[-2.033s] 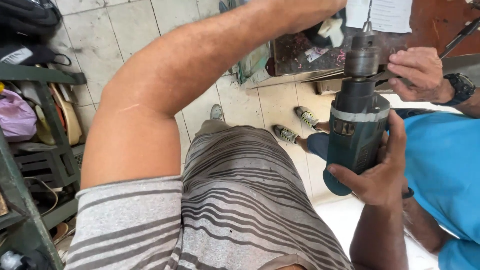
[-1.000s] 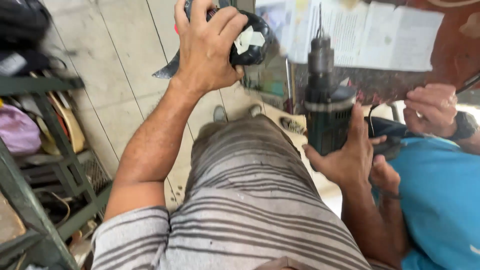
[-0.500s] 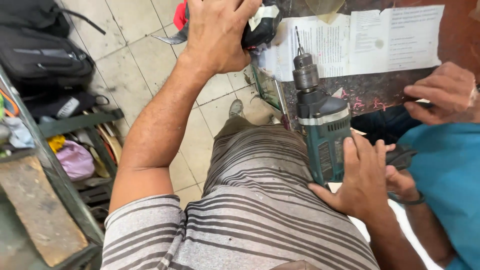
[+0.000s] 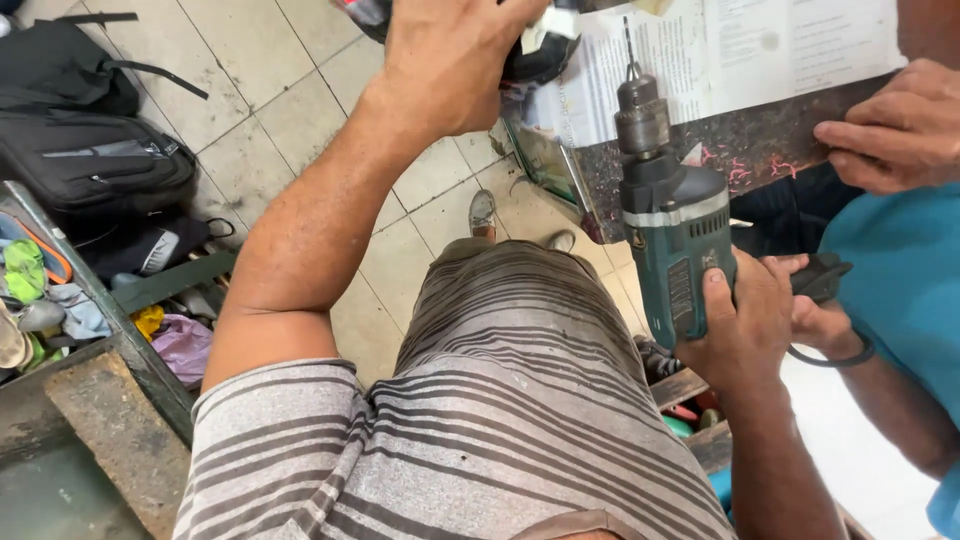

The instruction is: Using a power drill to create a series of holes in the sole of a shoe for repair.

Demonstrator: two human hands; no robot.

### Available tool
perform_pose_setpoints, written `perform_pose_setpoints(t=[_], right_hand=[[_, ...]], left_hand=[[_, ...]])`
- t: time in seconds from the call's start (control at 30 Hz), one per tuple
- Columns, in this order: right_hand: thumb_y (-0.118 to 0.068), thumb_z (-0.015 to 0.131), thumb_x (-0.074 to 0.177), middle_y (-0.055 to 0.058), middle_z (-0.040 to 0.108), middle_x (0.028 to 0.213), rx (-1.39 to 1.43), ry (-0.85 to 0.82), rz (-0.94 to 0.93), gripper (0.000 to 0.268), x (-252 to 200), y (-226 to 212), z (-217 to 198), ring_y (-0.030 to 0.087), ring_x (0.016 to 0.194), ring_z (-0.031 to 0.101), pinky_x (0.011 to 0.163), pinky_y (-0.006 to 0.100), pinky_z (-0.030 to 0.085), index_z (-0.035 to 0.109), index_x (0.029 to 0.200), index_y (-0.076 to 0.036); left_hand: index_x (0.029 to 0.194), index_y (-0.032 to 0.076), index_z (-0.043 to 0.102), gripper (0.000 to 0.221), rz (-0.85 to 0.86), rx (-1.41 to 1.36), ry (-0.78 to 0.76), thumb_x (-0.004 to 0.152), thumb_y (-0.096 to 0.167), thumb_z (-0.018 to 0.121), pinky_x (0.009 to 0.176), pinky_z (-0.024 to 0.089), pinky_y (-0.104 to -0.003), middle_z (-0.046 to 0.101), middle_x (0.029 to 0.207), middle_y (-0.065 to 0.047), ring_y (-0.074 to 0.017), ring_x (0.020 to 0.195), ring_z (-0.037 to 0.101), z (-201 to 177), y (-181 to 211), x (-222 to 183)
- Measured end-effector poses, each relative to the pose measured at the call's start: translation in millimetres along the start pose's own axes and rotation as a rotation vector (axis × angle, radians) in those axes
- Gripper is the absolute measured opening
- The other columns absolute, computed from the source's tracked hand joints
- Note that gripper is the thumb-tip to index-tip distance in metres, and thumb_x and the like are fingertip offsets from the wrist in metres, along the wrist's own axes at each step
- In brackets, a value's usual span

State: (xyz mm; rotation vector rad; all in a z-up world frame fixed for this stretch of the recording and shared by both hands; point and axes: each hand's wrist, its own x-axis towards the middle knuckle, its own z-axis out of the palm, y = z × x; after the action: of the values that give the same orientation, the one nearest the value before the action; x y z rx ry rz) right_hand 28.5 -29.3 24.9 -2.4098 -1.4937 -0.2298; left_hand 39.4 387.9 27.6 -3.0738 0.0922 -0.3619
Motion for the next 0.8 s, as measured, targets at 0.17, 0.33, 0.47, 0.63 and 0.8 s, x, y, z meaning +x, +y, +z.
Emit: perform_pose_setpoints(t=[0.17,0.33,0.47,0.63,0.8], right_hand=[[-0.007,0.055,0.073,0.039,0.060,0.127,0.017,0.061,-0.006,0.073,-13.5,17.3,8.3,0.055,0.103,0.064,0.094,0.071,0.052,0.040,0.144,-0.005],[-0.021,0.067,0.096,0.033,0.061,0.129,0.085,0.147,-0.095,0.085,-10.2,27.5,6.9,0.048,0.113,0.065,0.091,0.066,0.052,0.019,0.167,-0.018],[-0.019,0.073,0.094,0.032,0.063,0.126,0.093,0.167,-0.118,0.078,-14.2,32.5,8.0,0.047,0.111,0.067,0.096,0.064,0.055,0.029,0.158,-0.013],[-0.026,0.067,0.096,0.033,0.064,0.118,0.063,0.207,-0.155,0.059,-14.5,40.2,9.5,0.048,0.102,0.068,0.094,0.063,0.057,0.038,0.144,-0.005],[-0.027,0.069,0.095,0.032,0.065,0.120,0.097,0.202,-0.162,0.060,-14.0,47.8,9.9,0.048,0.103,0.069,0.094,0.062,0.057,0.040,0.143,-0.006]], left_hand=[[0.121,0.022,0.060,0.067,-0.005,-0.137,-0.220,0.058,0.015,0.082,0.058,0.050,-0.049,0.062,0.105,-0.001,-0.0297,0.089,0.061,-1.6,5.7,4.4],[0.121,0.019,0.054,0.079,0.101,-0.013,0.017,0.058,0.056,0.083,0.060,0.043,-0.046,0.057,0.102,-0.009,-0.0287,0.092,0.055,0.7,18.8,8.1],[0.133,0.024,0.054,0.063,0.001,-0.085,-0.171,0.080,0.048,0.079,0.078,0.046,-0.052,0.060,0.107,-0.013,-0.0318,0.098,0.057,5.0,18.4,12.7],[0.116,0.026,0.074,0.044,-0.099,-0.149,-0.106,0.073,0.013,0.067,0.045,0.049,-0.050,0.070,0.095,-0.007,-0.0357,0.078,0.064,10.5,8.2,17.7],[0.109,0.016,0.069,0.034,-0.170,-0.118,-0.252,0.076,0.009,0.070,0.050,0.050,-0.045,0.067,0.096,-0.009,-0.0323,0.077,0.062,19.4,12.0,19.0]])
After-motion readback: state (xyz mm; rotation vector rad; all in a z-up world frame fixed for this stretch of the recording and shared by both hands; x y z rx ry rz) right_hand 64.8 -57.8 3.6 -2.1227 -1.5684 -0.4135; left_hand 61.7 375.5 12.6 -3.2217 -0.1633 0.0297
